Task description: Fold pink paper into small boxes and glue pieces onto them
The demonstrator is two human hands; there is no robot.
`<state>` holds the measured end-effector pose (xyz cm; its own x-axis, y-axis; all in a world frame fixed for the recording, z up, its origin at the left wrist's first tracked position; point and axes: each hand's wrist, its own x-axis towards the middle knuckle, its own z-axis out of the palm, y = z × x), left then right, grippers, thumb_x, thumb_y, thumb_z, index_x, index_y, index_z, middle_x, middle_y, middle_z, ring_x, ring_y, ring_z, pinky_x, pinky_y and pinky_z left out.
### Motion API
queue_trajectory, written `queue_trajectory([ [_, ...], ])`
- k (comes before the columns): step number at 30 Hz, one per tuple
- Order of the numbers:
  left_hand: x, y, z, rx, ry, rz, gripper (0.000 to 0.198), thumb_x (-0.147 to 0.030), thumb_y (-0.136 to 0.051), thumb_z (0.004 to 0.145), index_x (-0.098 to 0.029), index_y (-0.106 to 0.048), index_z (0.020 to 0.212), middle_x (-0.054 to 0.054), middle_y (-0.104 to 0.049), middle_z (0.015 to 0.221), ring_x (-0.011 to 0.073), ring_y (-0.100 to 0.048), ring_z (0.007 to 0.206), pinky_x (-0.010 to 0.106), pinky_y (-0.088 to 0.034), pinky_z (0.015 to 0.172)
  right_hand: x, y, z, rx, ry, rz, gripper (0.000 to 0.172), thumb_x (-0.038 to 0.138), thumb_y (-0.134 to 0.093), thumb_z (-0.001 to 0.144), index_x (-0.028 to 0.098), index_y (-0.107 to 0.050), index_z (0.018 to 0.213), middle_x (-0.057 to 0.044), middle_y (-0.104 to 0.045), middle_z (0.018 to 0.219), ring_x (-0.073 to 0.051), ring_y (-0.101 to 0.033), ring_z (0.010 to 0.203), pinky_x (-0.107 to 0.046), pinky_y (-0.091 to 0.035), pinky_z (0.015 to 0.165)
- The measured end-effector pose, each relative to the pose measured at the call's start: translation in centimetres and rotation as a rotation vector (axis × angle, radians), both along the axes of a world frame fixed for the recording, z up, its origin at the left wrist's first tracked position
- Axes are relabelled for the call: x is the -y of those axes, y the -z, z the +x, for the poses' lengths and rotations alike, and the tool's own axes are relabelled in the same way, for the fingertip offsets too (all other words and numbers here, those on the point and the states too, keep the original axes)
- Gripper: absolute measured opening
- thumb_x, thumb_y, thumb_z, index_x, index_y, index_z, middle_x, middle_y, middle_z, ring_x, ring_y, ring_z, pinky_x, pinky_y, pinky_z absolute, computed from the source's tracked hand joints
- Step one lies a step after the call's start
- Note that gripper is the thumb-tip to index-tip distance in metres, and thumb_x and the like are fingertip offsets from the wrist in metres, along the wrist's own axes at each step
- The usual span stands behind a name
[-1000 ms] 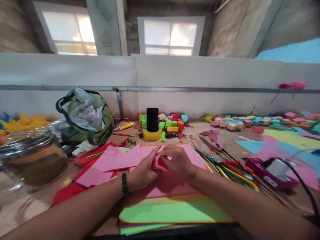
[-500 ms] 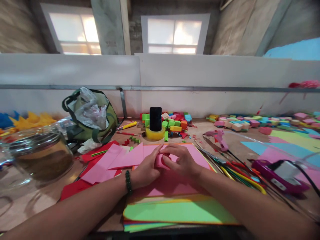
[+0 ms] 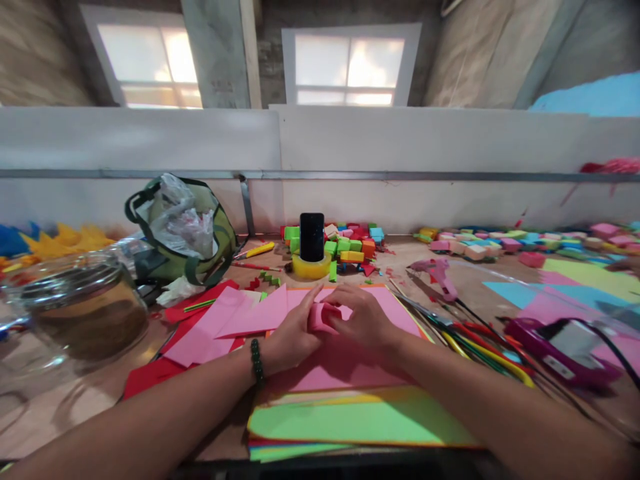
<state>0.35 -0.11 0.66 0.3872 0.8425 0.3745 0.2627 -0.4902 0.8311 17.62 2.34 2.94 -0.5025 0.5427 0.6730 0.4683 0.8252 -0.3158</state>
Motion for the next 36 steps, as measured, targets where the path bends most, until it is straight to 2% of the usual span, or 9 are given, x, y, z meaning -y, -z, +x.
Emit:
queue_trajectory([
  [3,0.1,0.0,0.0,-0.019,0.016,-0.010,0.093,-0.008,-0.061,0.068,-0.018,-0.015,0.148,0.012,-0.048,0.137,0.0246,-0.049,0.120,0.038,-0.040,0.103,0.0,0.0,-0.1,0.046,0.057,-0.048,0.016,0.004,-0.058,0.068,0.017,-0.059,0.060,0.000,-0.058,0.063,-0.013,-0.051,0.062,-0.024,-0.039,0.059],
  [8,0.1,0.2,0.1,0.000,0.029,0.008,0.091,-0.008,-0.060,0.067,-0.019,-0.018,0.147,0.010,-0.048,0.137,0.0234,-0.049,0.119,0.039,-0.038,0.104,-0.1,0.1,-0.1,0.074,0.078,-0.070,0.019,0.006,-0.059,0.069,0.017,-0.053,0.056,0.002,-0.054,0.059,-0.011,-0.048,0.057,-0.022,-0.035,0.057],
  [15,0.4,-0.3,0.1,0.010,0.096,0.016,0.091,-0.006,-0.061,0.066,-0.018,-0.021,0.146,0.012,-0.052,0.132,0.0223,-0.053,0.114,0.033,-0.043,0.098,-0.2,0.2,0.0,0.064,0.001,-0.093,0.015,0.006,-0.059,0.069,0.018,-0.066,0.074,-0.001,-0.064,0.073,-0.014,-0.054,0.069,-0.024,-0.040,0.064],
  [19,0.4,-0.2,0.1,-0.014,0.070,-0.092,0.098,-0.016,-0.069,0.067,-0.019,-0.013,0.148,0.011,-0.061,0.117,0.0212,-0.062,0.095,0.036,-0.050,0.087,-0.3,0.3,0.0,0.023,0.077,-0.056,0.014,0.006,-0.057,0.069,0.018,-0.064,0.066,-0.001,-0.060,0.065,-0.013,-0.052,0.064,-0.024,-0.039,0.060],
  [23,0.3,0.1,0.0,-0.026,-0.018,-0.001,0.100,-0.028,-0.079,0.061,-0.018,-0.025,0.145,0.017,-0.046,0.135,0.0315,-0.046,0.122,0.046,-0.040,0.101,-0.6,0.5,0.0,-0.027,0.166,-0.179,0.011,0.012,-0.056,0.071,0.017,-0.060,0.062,0.002,-0.056,0.060,-0.011,-0.047,0.056,-0.022,-0.035,0.053],
  [25,0.3,0.1,0.0,-0.052,-0.034,0.054,0.097,-0.028,-0.079,0.061,-0.017,-0.029,0.143,0.017,-0.041,0.139,0.0329,-0.039,0.128,0.048,-0.036,0.105,-0.8,0.7,-0.1,-0.066,0.145,-0.302,0.009,0.011,-0.055,0.070,0.017,-0.060,0.067,0.003,-0.057,0.059,-0.010,-0.047,0.054,-0.021,-0.034,0.052],
  [28,0.3,0.1,0.1,-0.060,-0.065,0.124,0.083,-0.015,-0.071,0.064,-0.017,-0.035,0.139,0.015,-0.047,0.134,0.0294,-0.044,0.123,0.046,-0.037,0.104,-0.8,1.1,-0.3,-0.103,0.131,-0.428,0.007,0.012,-0.055,0.068,0.018,-0.059,0.069,0.004,-0.057,0.058,-0.010,-0.048,0.053,-0.021,-0.033,0.050],
  [31,0.4,-0.1,0.2,-0.068,-0.088,0.172,0.069,-0.002,-0.059,0.061,-0.017,-0.046,0.127,0.011,-0.054,0.123,0.0252,-0.052,0.112,0.042,-0.041,0.100,-0.7,1.3,-0.3,-0.079,0.125,-0.452,0.008,0.015,-0.054,0.070,0.017,-0.055,0.062,0.004,-0.056,0.055,-0.010,-0.047,0.052,-0.021,-0.031,0.048],
  [36,0.3,-0.5,0.3,-0.085,-0.079,0.224,0.057,0.001,-0.053,0.059,-0.018,-0.055,0.113,0.008,-0.060,0.111,0.0229,-0.056,0.104,0.039,-0.044,0.094,-0.6,1.4,-0.4,-0.078,0.112,-0.417,0.011,0.016,-0.052,0.070,0.017,-0.055,0.060,0.003,-0.054,0.055,-0.011,-0.047,0.052,-0.021,-0.030,0.048],
])
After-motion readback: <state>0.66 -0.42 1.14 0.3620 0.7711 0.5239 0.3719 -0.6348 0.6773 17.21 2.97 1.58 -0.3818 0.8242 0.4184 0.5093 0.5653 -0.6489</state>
